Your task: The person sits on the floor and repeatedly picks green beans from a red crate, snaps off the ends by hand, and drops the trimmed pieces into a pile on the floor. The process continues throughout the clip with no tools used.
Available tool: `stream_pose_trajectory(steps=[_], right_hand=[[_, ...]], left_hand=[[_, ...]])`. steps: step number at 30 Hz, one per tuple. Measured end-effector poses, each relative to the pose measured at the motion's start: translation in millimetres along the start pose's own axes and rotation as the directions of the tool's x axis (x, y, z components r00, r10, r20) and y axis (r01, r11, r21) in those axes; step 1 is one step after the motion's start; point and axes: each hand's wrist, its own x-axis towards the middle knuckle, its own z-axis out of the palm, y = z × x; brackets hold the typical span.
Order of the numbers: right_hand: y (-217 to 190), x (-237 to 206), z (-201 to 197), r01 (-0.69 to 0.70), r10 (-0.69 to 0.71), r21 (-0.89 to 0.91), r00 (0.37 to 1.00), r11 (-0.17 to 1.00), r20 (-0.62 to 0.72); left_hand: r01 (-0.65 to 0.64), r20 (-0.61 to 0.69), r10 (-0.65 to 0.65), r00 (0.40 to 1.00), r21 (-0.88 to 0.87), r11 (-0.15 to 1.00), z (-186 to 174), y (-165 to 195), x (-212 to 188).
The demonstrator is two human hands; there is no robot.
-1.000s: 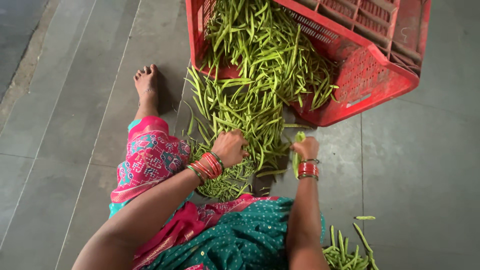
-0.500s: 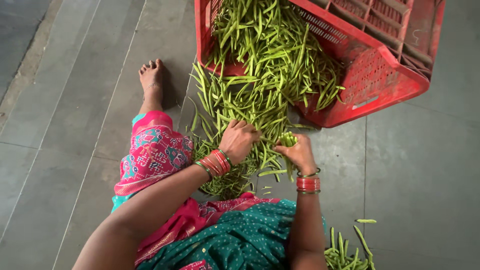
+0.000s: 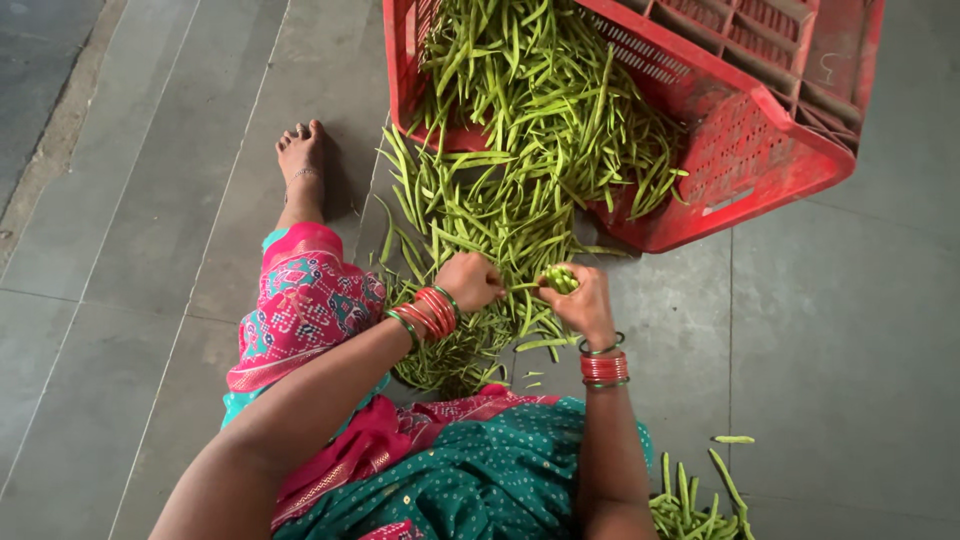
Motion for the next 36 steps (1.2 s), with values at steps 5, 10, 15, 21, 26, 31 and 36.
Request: stream_pose_trajectory(steps=[5, 10, 15, 21, 26, 31, 36], right_hand=[[-8, -1, 29, 0.38, -0.406, -0.273, 0.912, 0.884, -0.047], [-11, -1, 43, 0.504, -0.535, -0.229, 0.839, 0.833, -0.101], [-1, -9, 41, 0.149, -0.117, 0.506, 0.989, 0.85, -0.095], [22, -3, 45, 0.045, 0.031, 0.928, 0.998, 0.37, -0.06], [75, 15, -39, 0.12, 0.162, 0.988, 0.977, 0.102, -0.136], [98, 14, -52, -0.005, 0.271, 0.89, 0.953, 0.457, -0.134], [61, 35, 14, -0.37, 0.384, 0.117, 0.912, 0.922, -0.141]], left_hand=[[-0.002, -0.172, 0.035, 0.984, 0.188, 0.982, 4, 6, -4], [-0.067, -0.213, 0.126, 0.969, 0.265, 0.962, -7, 20, -13], [-0.158, -0.222, 0.121, 0.968, -0.161, 0.974, -21, 32, -16], [-0.388, -0.464, 0.288, 0.838, -0.134, 0.912, -15, 36, -13], [-0.109, -0.156, 0.106, 0.982, -0.006, 0.994, -24, 16, -27], [-0.18, 0.111, 0.161, 0.981, 0.196, 0.964, -32, 11, -36], [-0.179, 0.279, 0.077, 0.957, 0.361, 0.915, -26, 19, -36]])
